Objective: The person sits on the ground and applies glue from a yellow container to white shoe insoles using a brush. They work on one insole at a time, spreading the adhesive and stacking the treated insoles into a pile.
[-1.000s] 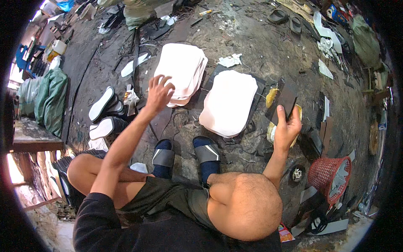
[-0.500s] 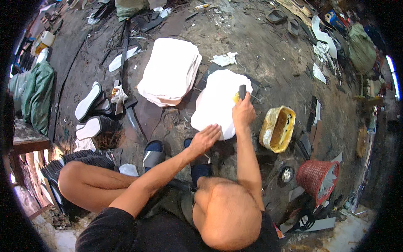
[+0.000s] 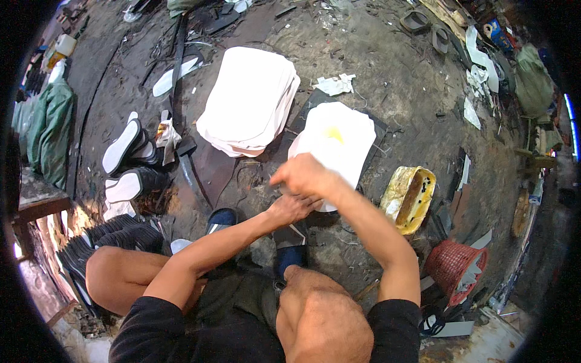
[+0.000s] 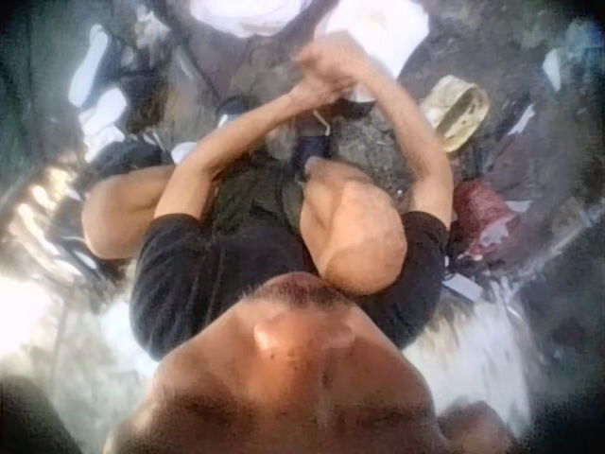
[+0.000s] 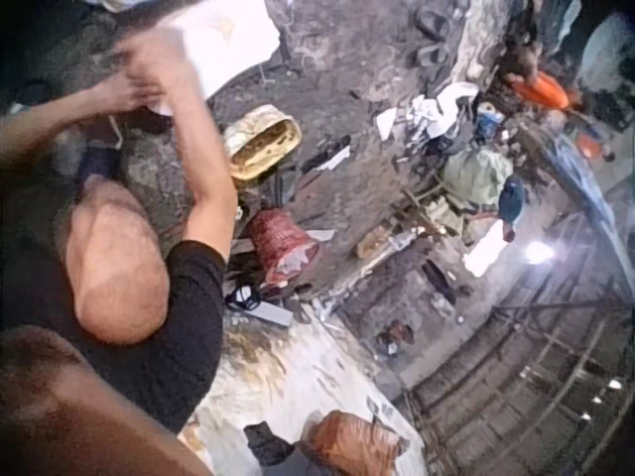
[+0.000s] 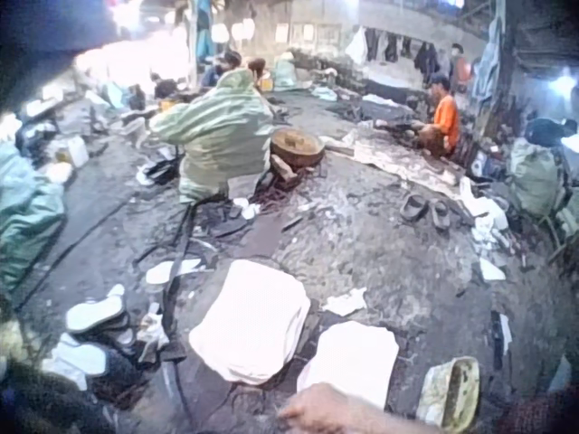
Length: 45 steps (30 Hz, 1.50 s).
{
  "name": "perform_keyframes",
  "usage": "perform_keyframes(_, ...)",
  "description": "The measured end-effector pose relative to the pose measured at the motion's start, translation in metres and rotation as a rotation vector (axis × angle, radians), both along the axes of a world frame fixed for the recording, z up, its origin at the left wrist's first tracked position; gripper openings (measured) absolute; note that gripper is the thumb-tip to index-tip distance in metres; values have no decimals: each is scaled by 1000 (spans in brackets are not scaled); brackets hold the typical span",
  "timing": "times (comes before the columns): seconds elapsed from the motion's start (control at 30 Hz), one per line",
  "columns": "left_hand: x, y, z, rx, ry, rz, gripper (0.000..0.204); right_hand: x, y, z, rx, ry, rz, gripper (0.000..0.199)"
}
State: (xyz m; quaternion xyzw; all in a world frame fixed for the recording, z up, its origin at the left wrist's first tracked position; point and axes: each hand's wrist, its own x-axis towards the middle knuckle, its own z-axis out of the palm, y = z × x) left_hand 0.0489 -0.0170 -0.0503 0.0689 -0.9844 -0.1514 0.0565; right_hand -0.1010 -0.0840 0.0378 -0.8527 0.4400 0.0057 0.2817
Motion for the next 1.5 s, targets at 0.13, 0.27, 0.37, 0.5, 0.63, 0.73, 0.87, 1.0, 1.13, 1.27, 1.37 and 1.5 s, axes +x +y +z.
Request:
perform_keyframes(0.13,-33,-26,30,61,115,1,48,-56,-17,24,-242,-214,-588,32)
perform_keyframes(0.27,-56,-39,48,208,-51,-12,58,-129,-37,22,-261,262,-884,32)
perform_keyframes(0.37,-48,-26,41,209,17,66,58,-92,-15,15,-125,215,-786,33)
perform_keyframes(0.5,-34,23,40,156,118,201,56,-34,42,12,-279,16,-617,33)
perform_keyframes(0.63,-17,72,37,451,75,23,48,3,91,4,-501,42,-505,38)
perform_keyframes(0.73,-20,87,31,513,13,-4,45,24,118,-10,-468,113,-436,38)
perform_keyframes(0.87,-17,79,29,464,235,53,47,22,115,19,-118,-332,-717,35)
perform_keyframes(1.0,-29,40,44,140,269,161,53,-65,74,87,-438,-500,-817,34)
perform_keyframes(1.13,-38,9,45,173,81,221,46,-138,39,40,-419,-261,-616,36)
perform_keyframes(1.27,-26,8,22,115,175,198,39,-167,-15,4,-194,-160,-716,41)
perform_keyframes(1.37,-27,5,28,110,133,178,38,-169,-43,7,-227,46,-558,40)
perform_keyframes(1.5,-26,5,26,117,106,165,35,-186,-24,6,-188,55,-493,43)
